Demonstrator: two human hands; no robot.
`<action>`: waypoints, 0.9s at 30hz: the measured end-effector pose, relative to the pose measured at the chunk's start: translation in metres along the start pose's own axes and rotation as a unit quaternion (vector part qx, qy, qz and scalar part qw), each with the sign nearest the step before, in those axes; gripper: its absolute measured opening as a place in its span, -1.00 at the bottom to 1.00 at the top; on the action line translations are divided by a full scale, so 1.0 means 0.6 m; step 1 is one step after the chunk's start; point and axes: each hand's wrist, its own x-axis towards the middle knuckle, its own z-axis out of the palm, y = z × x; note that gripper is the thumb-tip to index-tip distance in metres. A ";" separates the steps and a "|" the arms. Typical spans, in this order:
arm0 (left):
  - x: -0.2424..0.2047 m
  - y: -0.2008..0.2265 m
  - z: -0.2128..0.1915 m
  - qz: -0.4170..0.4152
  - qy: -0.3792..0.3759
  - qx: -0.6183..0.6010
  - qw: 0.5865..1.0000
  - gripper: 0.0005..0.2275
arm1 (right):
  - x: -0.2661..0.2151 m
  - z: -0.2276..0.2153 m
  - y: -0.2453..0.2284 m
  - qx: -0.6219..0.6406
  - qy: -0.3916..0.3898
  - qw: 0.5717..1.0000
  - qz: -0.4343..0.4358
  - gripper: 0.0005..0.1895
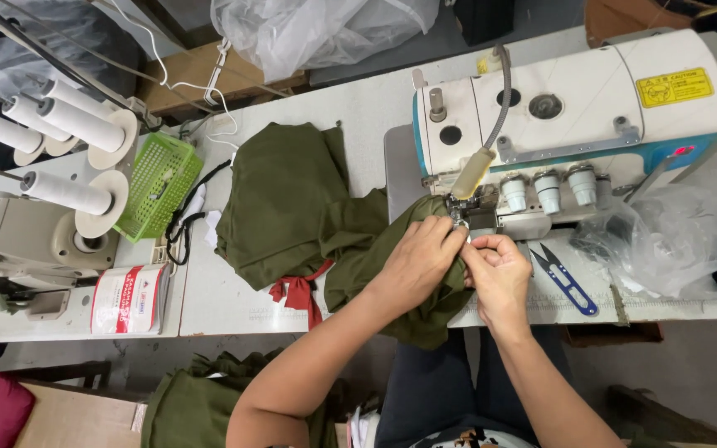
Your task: Using an industrial overlock sewing machine to join or finish the edges of green fabric components.
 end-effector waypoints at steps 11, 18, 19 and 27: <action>-0.008 -0.029 -0.008 -0.052 0.064 -0.261 0.962 -0.85 | 0.000 0.001 -0.006 0.025 -0.012 1.000 0.013 -0.77; -0.006 -0.036 -0.009 -0.055 0.062 -0.293 0.952 -0.84 | -0.004 0.001 -0.020 0.019 -0.011 1.000 0.013 -0.74; -0.006 -0.039 -0.006 -0.056 0.062 -0.293 0.952 -0.84 | -0.001 0.003 -0.019 0.018 -0.011 1.000 0.013 -0.74; -0.013 -0.044 0.012 -0.069 0.076 -0.284 0.953 -0.85 | 0.002 0.006 -0.019 0.000 -0.007 1.000 0.007 -0.73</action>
